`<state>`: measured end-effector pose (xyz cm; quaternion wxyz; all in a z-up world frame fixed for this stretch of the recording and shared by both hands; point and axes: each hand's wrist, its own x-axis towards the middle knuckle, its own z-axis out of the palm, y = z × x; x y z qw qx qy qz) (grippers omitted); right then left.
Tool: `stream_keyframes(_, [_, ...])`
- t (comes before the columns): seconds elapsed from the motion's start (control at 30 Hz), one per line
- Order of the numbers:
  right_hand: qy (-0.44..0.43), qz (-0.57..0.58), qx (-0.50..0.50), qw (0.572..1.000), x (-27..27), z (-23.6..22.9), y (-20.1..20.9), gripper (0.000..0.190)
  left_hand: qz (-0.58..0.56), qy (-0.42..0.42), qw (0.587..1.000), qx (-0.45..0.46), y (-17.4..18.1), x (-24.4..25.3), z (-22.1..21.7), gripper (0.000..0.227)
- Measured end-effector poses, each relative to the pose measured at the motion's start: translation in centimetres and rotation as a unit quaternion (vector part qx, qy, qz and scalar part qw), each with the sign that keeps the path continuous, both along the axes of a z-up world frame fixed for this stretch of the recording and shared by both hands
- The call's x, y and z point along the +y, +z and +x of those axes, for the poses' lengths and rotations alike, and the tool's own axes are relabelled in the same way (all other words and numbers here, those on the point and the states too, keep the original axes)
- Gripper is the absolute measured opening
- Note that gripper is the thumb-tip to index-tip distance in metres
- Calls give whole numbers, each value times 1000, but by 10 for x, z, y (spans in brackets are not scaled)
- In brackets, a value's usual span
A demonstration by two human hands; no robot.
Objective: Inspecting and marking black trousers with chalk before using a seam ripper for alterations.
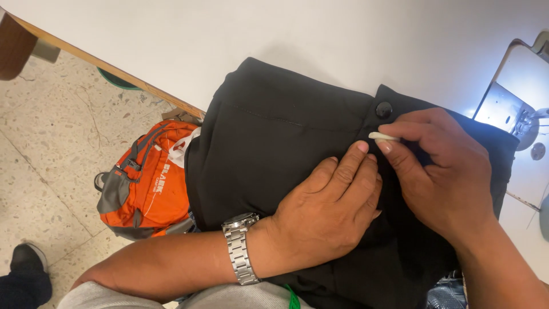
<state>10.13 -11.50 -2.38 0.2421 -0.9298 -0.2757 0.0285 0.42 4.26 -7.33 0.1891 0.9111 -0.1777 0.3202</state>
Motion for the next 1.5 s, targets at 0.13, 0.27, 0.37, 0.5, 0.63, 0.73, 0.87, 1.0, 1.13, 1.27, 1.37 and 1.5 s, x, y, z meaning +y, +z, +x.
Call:
stream_keyframes(0.13, [3,-6,-17,1000,4,-3,1,15,4,-1,1000,1,2,-1,-1,40])
stream_keyframes(0.27, [26,-71,-71,995,-3,-1,-8,16,12,9,1000,-2,1,-4,-1,38])
stream_keyframes(0.37, [86,-56,-137,985,-9,0,-14,12,21,14,1000,-3,1,-3,-1,41])
stream_keyframes(0.5, [124,-32,-167,978,-12,1,-17,12,15,21,1000,-2,0,-3,-1,39])
stream_keyframes(0.63, [137,-59,-186,971,-12,2,-17,14,10,23,1000,-9,0,-3,-1,35])
stream_keyframes(0.73, [156,-51,-190,968,-8,2,-13,13,1,24,1000,-13,-1,-3,-1,33])
stream_keyframes(0.87, [170,-66,-175,968,-8,3,-9,15,-15,23,999,-16,-1,-3,0,32])
stream_keyframes(1.0, [157,-116,-179,964,-13,5,-9,17,-13,21,1000,-11,-1,-1,-1,34])
stream_keyframes(1.13, [170,-91,-177,965,-10,5,-8,17,-20,19,1000,-13,-2,-3,-1,32])
stream_keyframes(1.27, [145,-139,-156,967,-15,5,-6,19,-9,24,1000,-9,-2,-2,-2,35])
stream_keyframes(1.37, [174,-90,-179,964,-5,6,-5,14,0,31,999,-15,0,-1,-1,36])
stream_keyframes(1.5, [176,-113,-149,966,-10,9,-4,20,0,28,1000,-13,-1,-1,-1,34])
